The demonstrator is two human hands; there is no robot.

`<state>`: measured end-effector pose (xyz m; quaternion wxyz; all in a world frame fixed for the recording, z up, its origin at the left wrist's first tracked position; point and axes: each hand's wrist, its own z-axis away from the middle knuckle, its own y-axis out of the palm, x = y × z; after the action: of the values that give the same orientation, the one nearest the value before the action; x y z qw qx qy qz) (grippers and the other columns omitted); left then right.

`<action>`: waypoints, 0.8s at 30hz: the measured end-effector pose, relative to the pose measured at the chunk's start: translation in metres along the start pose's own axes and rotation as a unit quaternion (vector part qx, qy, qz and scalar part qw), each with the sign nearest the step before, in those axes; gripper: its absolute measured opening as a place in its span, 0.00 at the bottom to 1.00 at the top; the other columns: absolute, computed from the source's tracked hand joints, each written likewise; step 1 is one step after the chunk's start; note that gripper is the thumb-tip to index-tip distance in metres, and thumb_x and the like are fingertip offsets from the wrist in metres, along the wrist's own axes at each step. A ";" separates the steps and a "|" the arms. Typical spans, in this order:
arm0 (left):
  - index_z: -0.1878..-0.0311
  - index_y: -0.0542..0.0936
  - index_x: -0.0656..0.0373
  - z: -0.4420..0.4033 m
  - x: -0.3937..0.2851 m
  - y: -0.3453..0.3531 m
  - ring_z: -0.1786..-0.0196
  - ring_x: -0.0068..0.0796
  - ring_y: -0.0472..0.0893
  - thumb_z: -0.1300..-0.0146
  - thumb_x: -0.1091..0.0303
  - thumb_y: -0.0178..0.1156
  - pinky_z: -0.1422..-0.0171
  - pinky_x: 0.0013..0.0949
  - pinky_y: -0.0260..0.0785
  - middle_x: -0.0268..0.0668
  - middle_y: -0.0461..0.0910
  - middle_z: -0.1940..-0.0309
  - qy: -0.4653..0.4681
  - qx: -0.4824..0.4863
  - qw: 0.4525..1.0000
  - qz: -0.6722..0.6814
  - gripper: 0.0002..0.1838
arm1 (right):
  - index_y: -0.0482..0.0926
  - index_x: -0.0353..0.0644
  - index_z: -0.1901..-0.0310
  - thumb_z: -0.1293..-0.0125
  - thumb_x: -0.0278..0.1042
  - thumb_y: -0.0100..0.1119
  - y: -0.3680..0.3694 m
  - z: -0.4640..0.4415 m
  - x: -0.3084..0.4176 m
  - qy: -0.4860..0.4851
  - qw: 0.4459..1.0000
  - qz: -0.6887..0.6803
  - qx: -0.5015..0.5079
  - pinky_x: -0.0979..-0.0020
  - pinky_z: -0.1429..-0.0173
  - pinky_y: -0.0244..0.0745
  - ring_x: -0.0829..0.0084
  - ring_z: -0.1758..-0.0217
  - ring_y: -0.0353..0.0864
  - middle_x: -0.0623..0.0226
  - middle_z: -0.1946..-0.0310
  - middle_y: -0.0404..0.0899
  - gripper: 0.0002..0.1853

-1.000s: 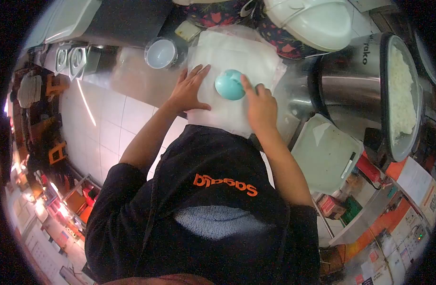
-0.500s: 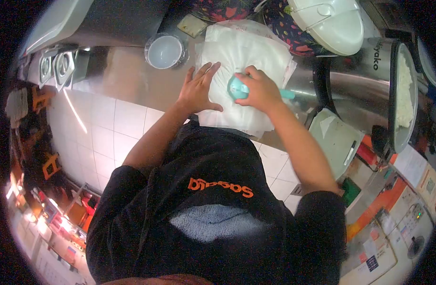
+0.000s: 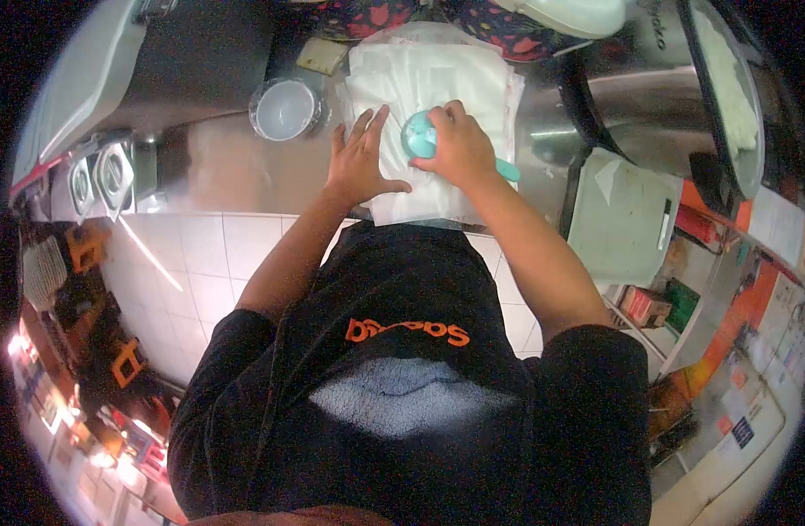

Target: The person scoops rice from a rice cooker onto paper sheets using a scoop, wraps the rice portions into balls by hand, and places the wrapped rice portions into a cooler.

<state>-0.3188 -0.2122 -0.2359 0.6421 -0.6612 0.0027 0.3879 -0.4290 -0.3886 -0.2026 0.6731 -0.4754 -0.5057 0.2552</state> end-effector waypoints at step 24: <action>0.45 0.85 0.40 0.044 0.008 0.002 0.29 0.41 0.65 0.48 0.52 0.72 0.29 0.52 0.54 0.34 0.70 0.32 0.228 0.004 0.971 -0.066 0.24 | 0.66 0.31 0.48 0.28 0.43 0.59 -0.351 0.127 -0.122 0.109 0.647 -0.034 -0.754 0.61 0.45 0.71 0.61 0.52 0.76 0.52 0.54 0.73 0.22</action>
<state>-0.3371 -0.1716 -0.2363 0.6513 -0.7285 0.1066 0.1837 -0.6382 -0.5874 0.0635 0.1408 -0.8257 -0.4625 -0.2908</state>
